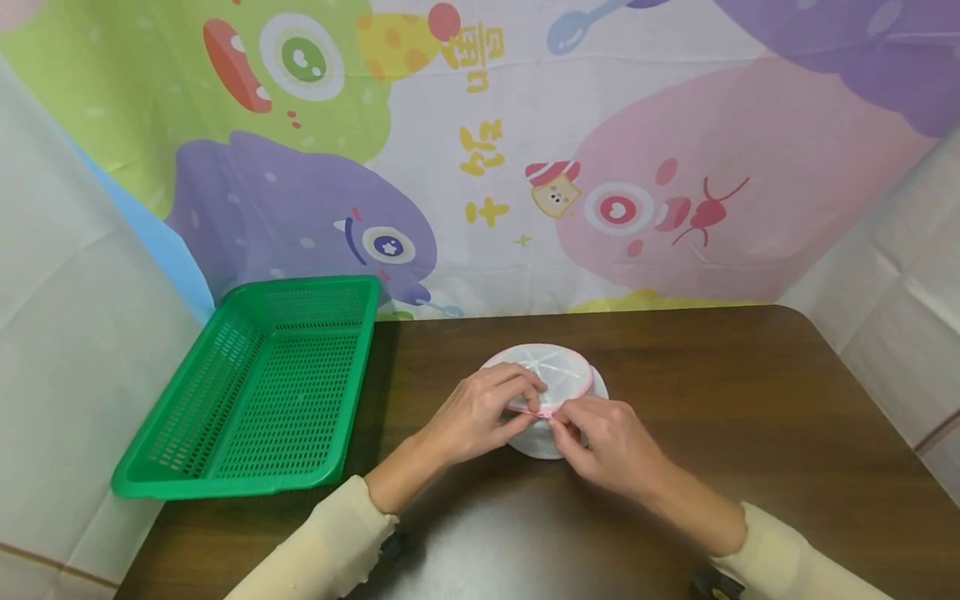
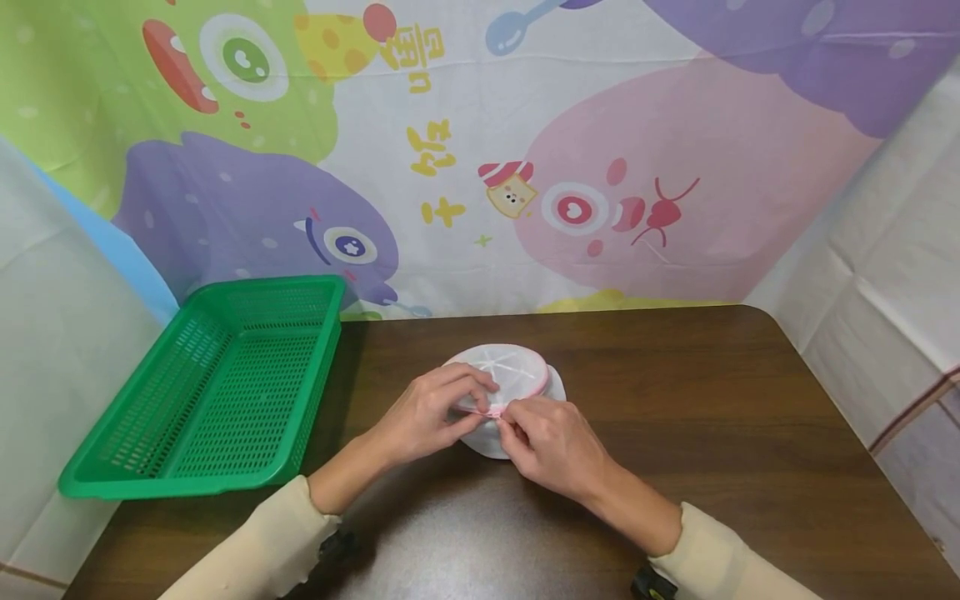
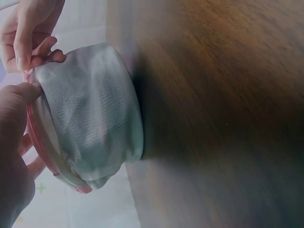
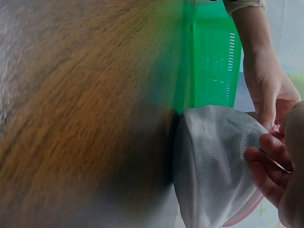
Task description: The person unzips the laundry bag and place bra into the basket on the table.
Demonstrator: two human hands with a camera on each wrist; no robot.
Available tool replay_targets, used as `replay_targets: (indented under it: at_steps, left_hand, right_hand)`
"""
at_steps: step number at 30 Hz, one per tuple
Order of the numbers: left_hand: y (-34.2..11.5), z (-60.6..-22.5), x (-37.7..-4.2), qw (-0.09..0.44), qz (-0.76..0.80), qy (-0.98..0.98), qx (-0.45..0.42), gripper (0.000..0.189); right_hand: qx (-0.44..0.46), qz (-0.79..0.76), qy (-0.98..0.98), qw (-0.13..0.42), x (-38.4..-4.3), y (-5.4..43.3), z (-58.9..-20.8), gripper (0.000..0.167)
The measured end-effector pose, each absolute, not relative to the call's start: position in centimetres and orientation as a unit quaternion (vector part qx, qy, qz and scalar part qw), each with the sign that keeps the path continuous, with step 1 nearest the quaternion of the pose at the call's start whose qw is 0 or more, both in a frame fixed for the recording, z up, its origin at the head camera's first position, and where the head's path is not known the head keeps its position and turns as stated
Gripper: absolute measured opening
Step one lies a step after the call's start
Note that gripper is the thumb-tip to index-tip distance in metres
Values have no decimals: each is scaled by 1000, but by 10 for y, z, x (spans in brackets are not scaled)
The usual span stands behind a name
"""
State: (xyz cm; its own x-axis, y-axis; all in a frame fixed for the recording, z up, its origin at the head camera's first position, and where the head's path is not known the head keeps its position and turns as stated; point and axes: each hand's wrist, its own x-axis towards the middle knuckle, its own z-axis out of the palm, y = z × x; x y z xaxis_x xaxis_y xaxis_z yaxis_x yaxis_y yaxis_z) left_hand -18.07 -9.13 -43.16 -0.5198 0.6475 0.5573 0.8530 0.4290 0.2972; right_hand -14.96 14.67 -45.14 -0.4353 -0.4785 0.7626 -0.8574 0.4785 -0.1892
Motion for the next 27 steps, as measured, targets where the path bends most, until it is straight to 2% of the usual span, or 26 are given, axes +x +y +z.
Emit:
replay_targets:
  at_steps: [13,27]
  left_hand:
    - [-98,-433,-182,154,-300,-827,-449,16]
    - [-99,-431,-181,156,-307,-829,-441,18]
  right_hand:
    - [411,288,-800,329,-150,152,-452,13]
    - [417,299,-793,329,-150,147,-450,16]
